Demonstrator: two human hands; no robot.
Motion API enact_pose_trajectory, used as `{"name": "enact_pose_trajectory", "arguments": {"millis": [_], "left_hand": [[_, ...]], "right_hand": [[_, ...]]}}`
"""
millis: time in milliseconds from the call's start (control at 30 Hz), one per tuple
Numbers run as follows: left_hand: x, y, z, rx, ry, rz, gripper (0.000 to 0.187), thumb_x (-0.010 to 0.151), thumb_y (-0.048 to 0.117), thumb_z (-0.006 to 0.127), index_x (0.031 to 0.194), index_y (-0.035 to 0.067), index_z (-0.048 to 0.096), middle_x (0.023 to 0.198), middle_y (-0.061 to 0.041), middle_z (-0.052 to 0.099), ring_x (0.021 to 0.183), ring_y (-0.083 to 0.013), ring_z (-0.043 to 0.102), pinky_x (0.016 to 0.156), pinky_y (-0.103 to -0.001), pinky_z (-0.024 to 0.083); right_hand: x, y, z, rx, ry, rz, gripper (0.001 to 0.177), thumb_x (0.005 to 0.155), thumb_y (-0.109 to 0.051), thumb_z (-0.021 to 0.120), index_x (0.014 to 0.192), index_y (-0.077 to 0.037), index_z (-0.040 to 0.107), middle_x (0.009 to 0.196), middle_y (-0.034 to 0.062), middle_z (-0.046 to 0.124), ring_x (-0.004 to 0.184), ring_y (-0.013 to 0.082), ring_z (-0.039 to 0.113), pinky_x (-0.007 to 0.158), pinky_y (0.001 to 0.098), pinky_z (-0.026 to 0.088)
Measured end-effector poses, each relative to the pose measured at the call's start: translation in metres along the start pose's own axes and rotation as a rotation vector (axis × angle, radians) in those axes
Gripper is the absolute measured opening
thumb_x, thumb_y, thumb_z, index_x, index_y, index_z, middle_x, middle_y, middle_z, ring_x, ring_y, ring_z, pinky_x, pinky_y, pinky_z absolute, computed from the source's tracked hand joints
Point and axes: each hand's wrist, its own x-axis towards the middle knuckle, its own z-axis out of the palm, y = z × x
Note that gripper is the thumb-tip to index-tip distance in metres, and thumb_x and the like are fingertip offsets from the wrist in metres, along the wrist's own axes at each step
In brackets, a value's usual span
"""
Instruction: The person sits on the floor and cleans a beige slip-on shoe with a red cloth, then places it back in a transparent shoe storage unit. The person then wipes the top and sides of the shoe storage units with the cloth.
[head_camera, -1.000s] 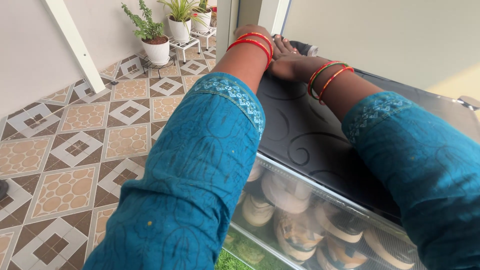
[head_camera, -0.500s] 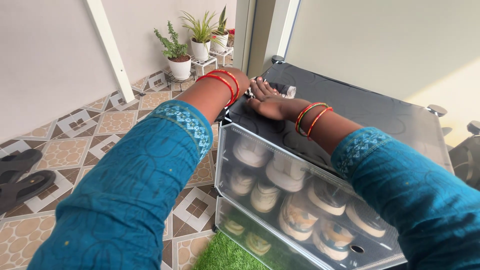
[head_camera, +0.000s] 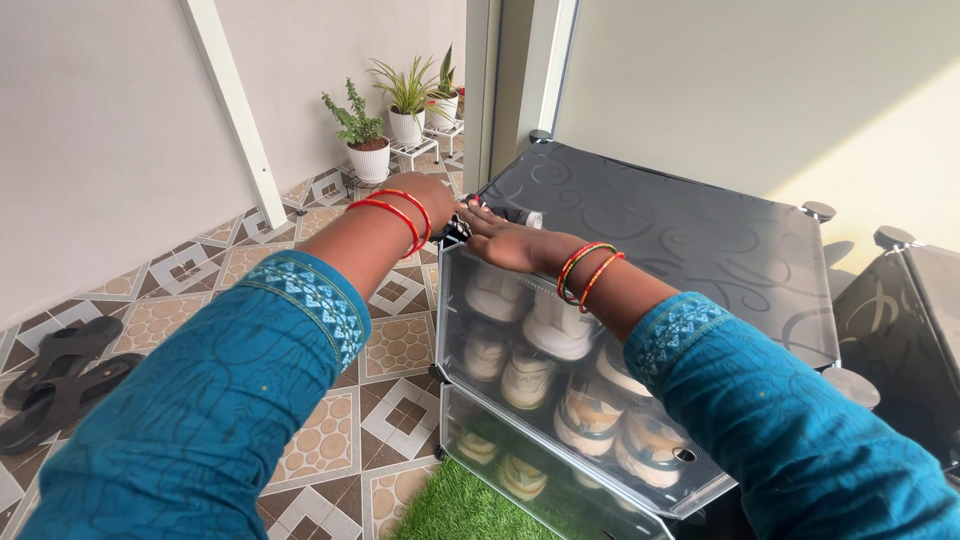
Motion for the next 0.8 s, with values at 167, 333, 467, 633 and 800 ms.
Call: {"name": "enact_pose_trajectory", "arguments": {"millis": [167,333,467,633,800], "left_hand": [[-0.034,0.038,-0.017,0.048,0.046,-0.007,0.025,0.1,0.027,0.062,0.117,0.018,0.078,0.12,-0.005,0.074,0.113,-0.0271,0.069,0.093,-0.046,0.051],[-0.058,0.07,-0.027,0.212,0.02,0.048,0.024,0.098,0.021,0.066,0.118,0.018,0.078,0.12,-0.005,0.077,0.113,-0.0259,0.07,0.104,-0.05,0.042],[-0.068,0.092,-0.036,0.049,-0.082,0.023,0.029,0.092,0.013,0.068,0.119,0.012,0.076,0.12,-0.01,0.074,0.108,-0.0327,0.073,0.086,-0.046,0.059],[-0.087,0.132,-0.056,0.026,-0.086,0.122,0.03,0.089,0.008,0.064,0.116,0.01,0.078,0.117,-0.013,0.075,0.108,-0.0336,0.073,0.088,-0.046,0.059],[-0.098,0.185,-0.073,0.001,-0.061,0.212,0.03,0.088,0.01,0.067,0.116,0.012,0.076,0.116,-0.013,0.074,0.108,-0.0335,0.071,0.087,-0.046,0.059]], "right_hand": [[-0.013,0.018,0.01,-0.06,-0.01,-0.1,0.067,0.102,-0.039,0.026,0.161,-0.007,0.019,0.172,0.0128,0.007,0.159,0.0265,0.002,0.128,0.0385,0.008],[-0.039,0.029,0.005,0.03,-0.047,-0.017,0.068,0.101,-0.044,0.02,0.161,-0.012,0.019,0.172,0.007,0.009,0.159,0.0203,0.004,0.128,0.0349,0.007],[-0.075,0.035,0.001,-0.016,-0.07,0.03,0.069,0.1,-0.048,0.016,0.163,-0.018,0.017,0.172,0.0043,0.005,0.157,0.0198,0.003,0.127,0.0342,0.006],[-0.134,0.044,-0.006,0.001,-0.11,0.054,0.072,0.1,-0.051,0.02,0.162,-0.015,0.016,0.172,0.0048,0.007,0.159,0.019,0.002,0.128,0.0342,0.006],[-0.192,0.056,-0.017,-0.019,-0.141,0.093,0.075,0.1,-0.057,0.019,0.162,-0.015,0.015,0.172,0.0059,0.006,0.159,0.0195,0.001,0.128,0.0357,0.006]]}}
